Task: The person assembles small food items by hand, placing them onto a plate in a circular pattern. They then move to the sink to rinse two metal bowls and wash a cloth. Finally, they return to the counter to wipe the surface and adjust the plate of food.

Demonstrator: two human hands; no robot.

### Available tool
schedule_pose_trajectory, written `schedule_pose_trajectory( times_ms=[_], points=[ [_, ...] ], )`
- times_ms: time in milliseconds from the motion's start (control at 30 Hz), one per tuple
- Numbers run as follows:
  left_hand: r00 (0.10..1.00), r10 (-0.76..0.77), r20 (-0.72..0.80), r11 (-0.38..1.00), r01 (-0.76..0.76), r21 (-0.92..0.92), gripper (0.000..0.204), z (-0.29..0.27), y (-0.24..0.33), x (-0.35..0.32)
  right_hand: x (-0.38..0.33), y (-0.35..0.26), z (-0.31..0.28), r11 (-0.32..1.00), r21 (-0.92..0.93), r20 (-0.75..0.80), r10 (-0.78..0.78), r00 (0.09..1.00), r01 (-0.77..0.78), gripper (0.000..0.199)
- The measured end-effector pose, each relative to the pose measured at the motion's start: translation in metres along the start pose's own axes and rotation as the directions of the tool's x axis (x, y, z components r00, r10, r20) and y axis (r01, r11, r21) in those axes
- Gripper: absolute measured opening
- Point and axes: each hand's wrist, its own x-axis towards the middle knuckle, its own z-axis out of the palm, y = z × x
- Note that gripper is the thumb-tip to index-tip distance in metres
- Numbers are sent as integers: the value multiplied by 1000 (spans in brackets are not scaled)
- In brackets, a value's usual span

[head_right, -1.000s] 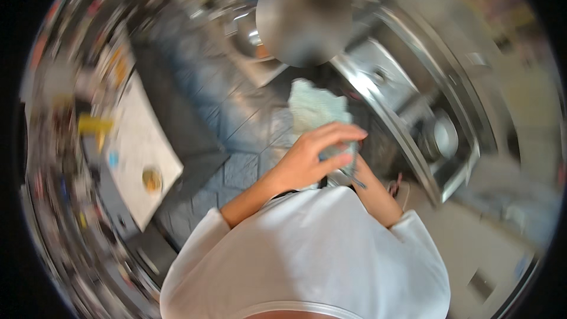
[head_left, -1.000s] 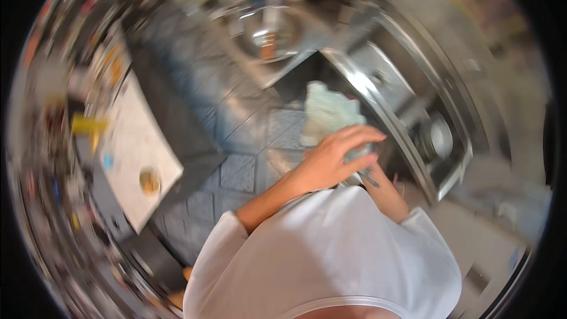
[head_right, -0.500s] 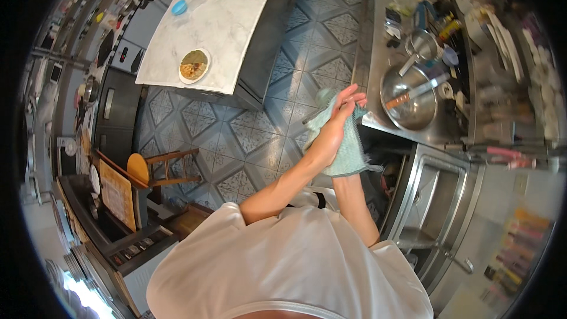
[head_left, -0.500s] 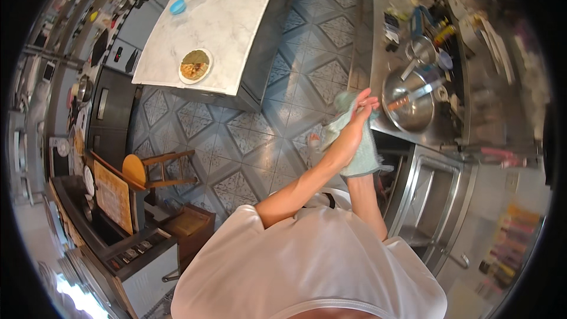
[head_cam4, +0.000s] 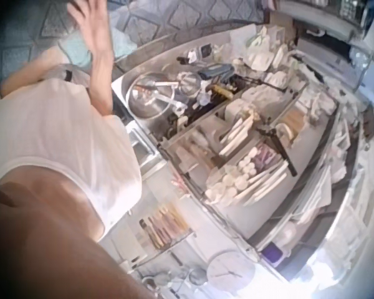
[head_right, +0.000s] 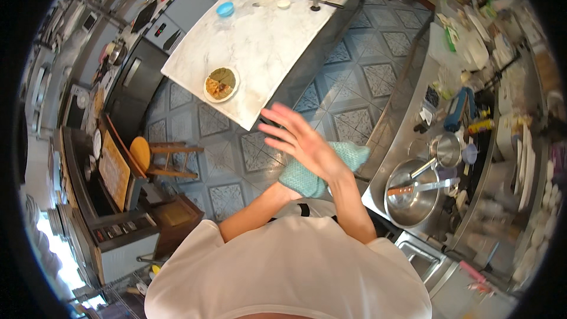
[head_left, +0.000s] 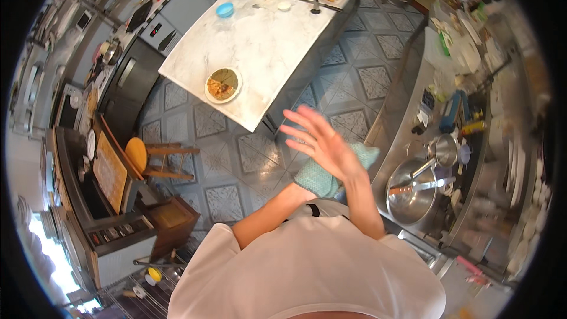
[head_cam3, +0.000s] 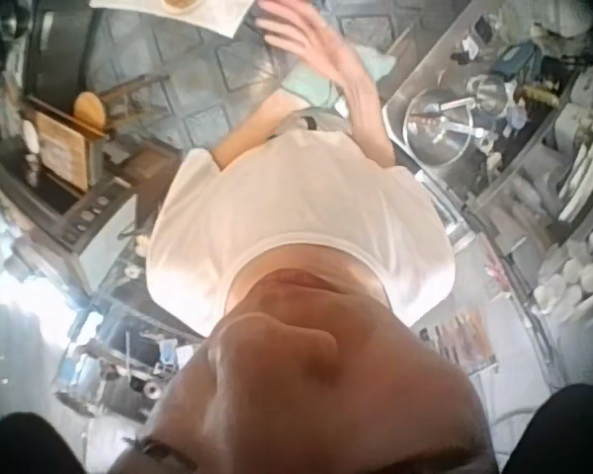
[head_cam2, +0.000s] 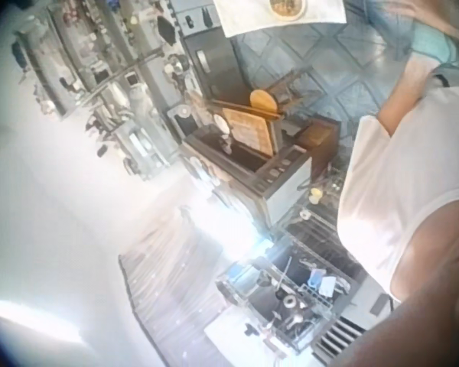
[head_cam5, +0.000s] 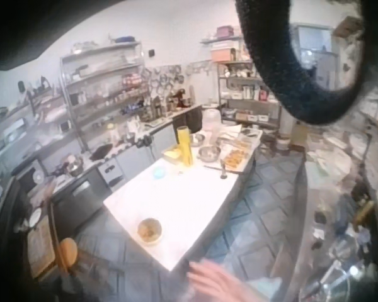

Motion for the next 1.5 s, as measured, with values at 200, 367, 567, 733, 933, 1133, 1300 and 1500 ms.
schedule_pose_trajectory(
  times_ms=[200,367,567,733,933,1133,1300,1500],
  points=[
    [941,236,-242,927,-293,-236,41,-6,53,30,18,24,-98,926,360,-83,151,985,-112,74],
    [888,445,-119,894,-430,128,39,-30,129,47,11,41,-154,924,366,-413,268,870,-111,69],
    [875,483,46,853,-481,202,42,-37,185,109,85,51,-174,995,37,-694,91,714,-92,55],
    [913,396,-97,910,-376,174,51,-69,227,122,158,64,-228,995,-7,-851,49,523,-104,36],
    [837,483,-255,833,-351,428,45,-156,296,81,283,28,-292,685,-344,-905,-58,422,-643,47],
    [440,574,-691,819,-310,483,36,-312,318,30,315,45,-415,-206,-719,-631,-204,748,-663,37],
    [290,641,-711,767,-215,604,44,-337,343,42,373,148,-385,-16,-849,-527,76,846,-528,32],
    [231,685,-691,717,-45,695,49,-368,342,72,384,170,-373,-333,-830,-509,121,853,-448,37]
  ],
)
